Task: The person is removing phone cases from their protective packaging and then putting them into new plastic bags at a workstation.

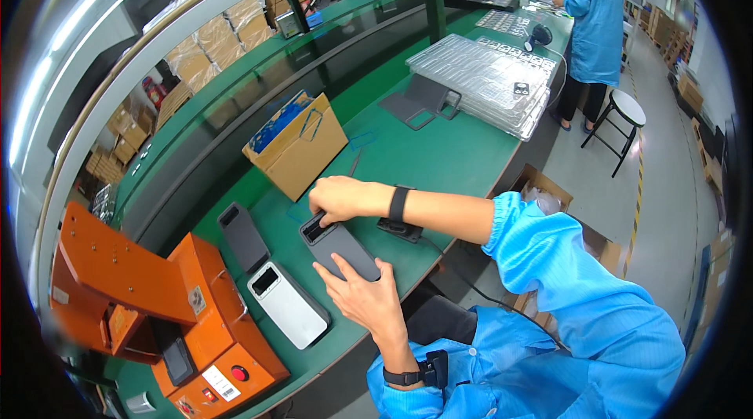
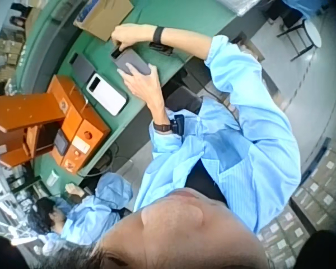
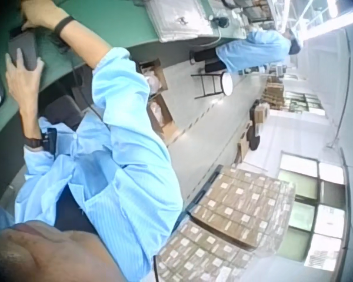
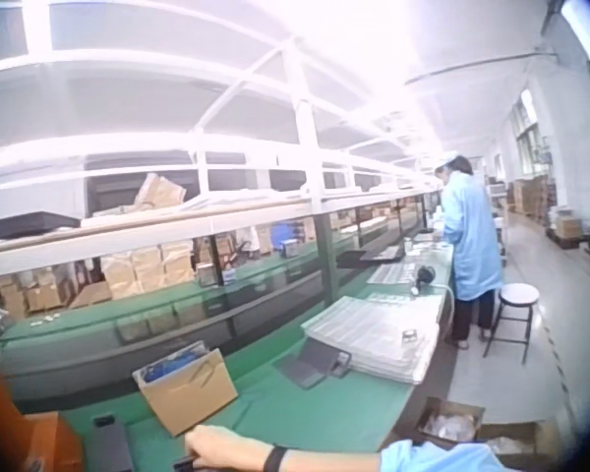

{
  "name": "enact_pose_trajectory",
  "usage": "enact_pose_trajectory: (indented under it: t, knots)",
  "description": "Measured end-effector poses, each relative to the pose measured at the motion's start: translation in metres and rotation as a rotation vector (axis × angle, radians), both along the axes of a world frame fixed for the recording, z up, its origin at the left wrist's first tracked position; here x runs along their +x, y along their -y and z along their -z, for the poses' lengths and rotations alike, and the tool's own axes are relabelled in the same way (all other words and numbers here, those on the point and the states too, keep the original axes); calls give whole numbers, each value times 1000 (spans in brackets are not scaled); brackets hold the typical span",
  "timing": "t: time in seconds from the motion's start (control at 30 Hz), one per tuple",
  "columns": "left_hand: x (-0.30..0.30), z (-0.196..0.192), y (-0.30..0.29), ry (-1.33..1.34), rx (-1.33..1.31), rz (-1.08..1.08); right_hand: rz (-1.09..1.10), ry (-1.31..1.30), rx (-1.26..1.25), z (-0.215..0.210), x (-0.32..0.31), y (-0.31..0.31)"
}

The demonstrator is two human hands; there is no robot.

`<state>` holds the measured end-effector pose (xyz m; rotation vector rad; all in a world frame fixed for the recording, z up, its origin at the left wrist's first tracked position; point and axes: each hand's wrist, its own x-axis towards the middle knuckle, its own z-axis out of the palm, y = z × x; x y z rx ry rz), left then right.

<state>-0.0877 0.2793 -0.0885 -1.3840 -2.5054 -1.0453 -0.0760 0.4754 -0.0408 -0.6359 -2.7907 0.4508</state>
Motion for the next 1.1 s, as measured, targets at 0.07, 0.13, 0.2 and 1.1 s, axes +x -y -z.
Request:
enact_pose_trajectory:
  t: [0.07,0.13,0.2,1.1]
  knots:
    - [8,-5,-4,-6,2,25,24,-17,32,-1,-2,-1]
    - [13,-6,-5,1,2,5,-20,97,91,-13,-4,2]
    - [15,-3,-5,0,13,14,-57,68,151,-12,-2,2]
    - [4,6,0,40,87,27,456,375,467,-31,248,-123]
